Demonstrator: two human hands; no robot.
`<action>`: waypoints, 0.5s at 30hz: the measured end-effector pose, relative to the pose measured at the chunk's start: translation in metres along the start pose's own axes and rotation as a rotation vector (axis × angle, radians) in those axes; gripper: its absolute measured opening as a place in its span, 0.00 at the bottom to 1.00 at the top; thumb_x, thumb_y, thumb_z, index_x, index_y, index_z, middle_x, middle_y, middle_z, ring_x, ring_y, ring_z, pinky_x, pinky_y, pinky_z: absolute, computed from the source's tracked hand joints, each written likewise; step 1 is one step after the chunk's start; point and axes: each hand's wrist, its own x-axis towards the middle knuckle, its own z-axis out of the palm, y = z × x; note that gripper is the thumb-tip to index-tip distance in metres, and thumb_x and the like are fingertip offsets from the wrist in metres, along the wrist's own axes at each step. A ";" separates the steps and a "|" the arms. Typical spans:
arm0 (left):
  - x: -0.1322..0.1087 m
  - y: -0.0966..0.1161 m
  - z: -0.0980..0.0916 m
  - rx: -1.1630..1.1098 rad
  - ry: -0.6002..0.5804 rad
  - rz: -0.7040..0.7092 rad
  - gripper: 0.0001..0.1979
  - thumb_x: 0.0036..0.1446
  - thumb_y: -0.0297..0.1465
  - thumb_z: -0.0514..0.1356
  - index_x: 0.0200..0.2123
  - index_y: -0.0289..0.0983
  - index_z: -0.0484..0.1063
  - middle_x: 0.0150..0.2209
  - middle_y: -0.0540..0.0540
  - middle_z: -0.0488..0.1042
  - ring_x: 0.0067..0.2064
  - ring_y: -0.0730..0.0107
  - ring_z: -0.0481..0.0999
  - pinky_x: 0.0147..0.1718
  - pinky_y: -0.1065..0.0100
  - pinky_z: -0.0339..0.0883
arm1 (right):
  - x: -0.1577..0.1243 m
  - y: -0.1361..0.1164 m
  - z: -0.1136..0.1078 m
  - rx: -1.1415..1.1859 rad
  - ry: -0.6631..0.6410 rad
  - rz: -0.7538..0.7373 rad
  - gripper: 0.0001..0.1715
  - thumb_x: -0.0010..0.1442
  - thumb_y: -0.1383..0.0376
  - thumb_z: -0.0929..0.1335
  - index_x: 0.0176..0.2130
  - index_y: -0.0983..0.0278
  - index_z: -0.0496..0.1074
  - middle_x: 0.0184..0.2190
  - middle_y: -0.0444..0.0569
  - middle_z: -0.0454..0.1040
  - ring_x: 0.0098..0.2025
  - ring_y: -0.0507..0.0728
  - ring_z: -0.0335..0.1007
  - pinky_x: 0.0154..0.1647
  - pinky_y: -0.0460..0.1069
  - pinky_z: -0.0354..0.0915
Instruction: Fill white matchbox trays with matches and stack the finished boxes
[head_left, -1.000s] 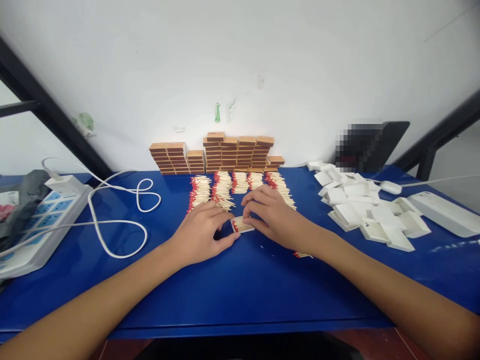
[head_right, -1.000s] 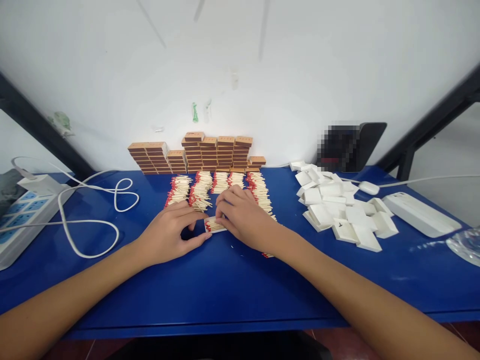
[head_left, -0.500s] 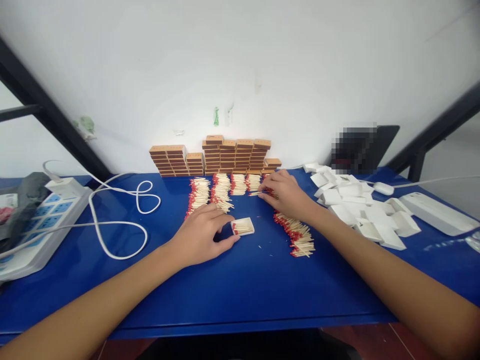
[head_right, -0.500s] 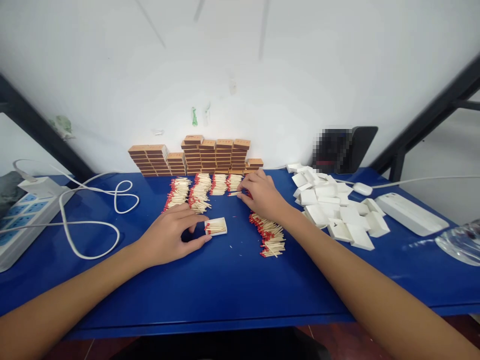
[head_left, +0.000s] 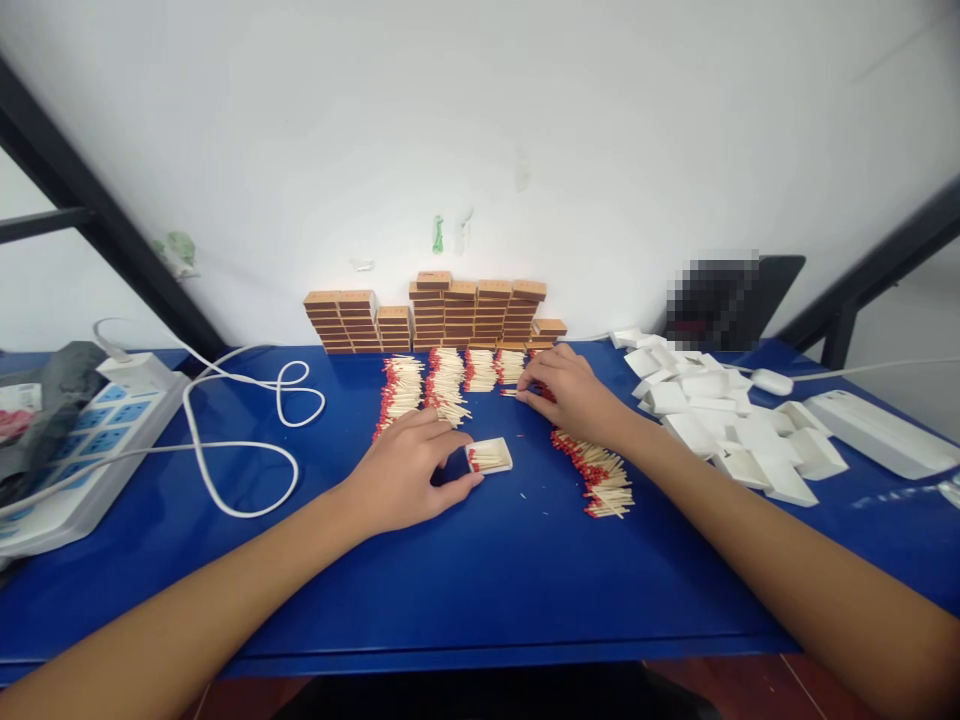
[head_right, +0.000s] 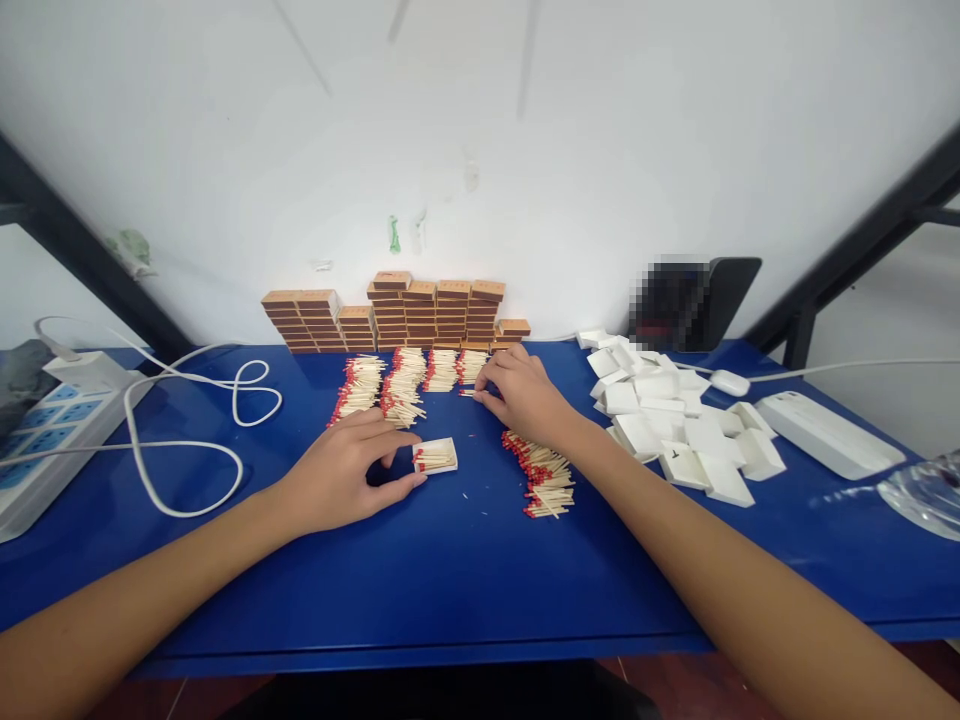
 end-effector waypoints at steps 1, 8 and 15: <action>0.000 0.000 0.000 -0.002 -0.002 -0.001 0.14 0.70 0.41 0.66 0.49 0.38 0.80 0.35 0.46 0.80 0.37 0.62 0.76 0.41 0.59 0.71 | 0.000 0.000 0.000 0.000 0.002 0.002 0.07 0.72 0.61 0.70 0.40 0.60 0.76 0.43 0.55 0.78 0.50 0.66 0.67 0.48 0.59 0.61; 0.000 0.000 0.000 -0.009 0.008 -0.002 0.14 0.69 0.40 0.67 0.49 0.37 0.81 0.33 0.47 0.78 0.37 0.62 0.76 0.39 0.60 0.70 | 0.001 0.002 0.001 0.012 -0.021 -0.028 0.08 0.71 0.63 0.69 0.38 0.61 0.77 0.41 0.55 0.76 0.49 0.65 0.66 0.49 0.59 0.61; 0.000 0.001 0.000 0.000 0.009 -0.005 0.14 0.69 0.40 0.67 0.49 0.36 0.81 0.33 0.47 0.79 0.37 0.62 0.76 0.40 0.59 0.70 | 0.001 -0.003 -0.003 0.045 -0.047 -0.012 0.08 0.72 0.64 0.69 0.38 0.61 0.74 0.42 0.55 0.77 0.50 0.66 0.66 0.51 0.59 0.61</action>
